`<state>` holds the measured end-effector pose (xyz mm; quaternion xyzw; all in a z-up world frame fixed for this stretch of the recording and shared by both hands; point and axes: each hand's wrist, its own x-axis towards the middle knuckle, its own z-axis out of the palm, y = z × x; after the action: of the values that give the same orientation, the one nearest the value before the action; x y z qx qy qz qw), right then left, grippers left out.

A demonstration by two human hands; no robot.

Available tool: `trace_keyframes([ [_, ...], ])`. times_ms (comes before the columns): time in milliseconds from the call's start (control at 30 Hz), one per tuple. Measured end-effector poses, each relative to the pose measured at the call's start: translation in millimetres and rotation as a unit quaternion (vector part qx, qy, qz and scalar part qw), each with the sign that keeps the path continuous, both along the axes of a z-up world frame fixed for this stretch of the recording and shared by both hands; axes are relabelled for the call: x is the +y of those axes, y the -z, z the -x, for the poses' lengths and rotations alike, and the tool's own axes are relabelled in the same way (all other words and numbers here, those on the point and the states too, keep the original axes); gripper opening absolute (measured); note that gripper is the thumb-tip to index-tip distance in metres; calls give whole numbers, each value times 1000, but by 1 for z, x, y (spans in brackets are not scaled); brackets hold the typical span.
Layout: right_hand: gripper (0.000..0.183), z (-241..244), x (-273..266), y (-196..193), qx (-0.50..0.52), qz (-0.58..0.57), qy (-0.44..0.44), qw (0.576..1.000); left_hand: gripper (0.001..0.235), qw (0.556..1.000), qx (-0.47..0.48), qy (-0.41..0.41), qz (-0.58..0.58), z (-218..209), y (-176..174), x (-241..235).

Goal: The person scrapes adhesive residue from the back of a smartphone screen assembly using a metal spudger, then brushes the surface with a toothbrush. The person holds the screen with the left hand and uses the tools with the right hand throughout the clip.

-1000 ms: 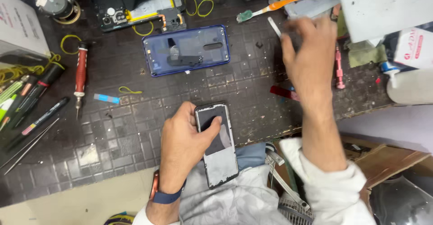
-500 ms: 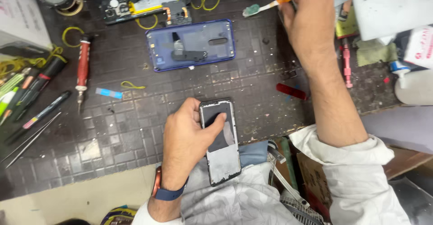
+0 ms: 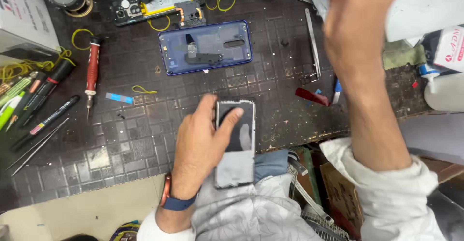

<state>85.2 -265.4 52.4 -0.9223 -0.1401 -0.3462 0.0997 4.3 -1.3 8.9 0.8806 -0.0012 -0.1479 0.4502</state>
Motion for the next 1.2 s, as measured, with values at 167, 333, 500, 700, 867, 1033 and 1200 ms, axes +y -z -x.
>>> trace_keyframes([
  [167, 29, 84, 20, -11, 131, -137, 3, 982, 32, 985, -135, 100, 48, -24, 8, 6],
  [333, 59, 148, 46, 25, 301, -57, 4, 952, 36, 973, -150, 174, 9, -41, 17, 8],
  [500, 64, 175, 53, 63, 340, 38, 53, 938, 35, 970, -145, 197, 1, -42, 24, 10],
  [700, 73, 212, 68, 54, 521, -39, -228, 822, 35, 969, -155, 190, 18, -43, 24, 12],
  [867, 62, 190, 54, 60, 379, -15, -1, 925, 35, 972, -137, 189, 37, -42, 26, 13],
  [1033, 78, 195, 70, 68, 457, 81, -85, 882, 32, 972, -144, 183, 26, -46, 20, 10],
  [1200, 72, 212, 73, 58, 459, -32, -234, 856, 31, 975, -133, 169, 58, -45, 14, 10],
])
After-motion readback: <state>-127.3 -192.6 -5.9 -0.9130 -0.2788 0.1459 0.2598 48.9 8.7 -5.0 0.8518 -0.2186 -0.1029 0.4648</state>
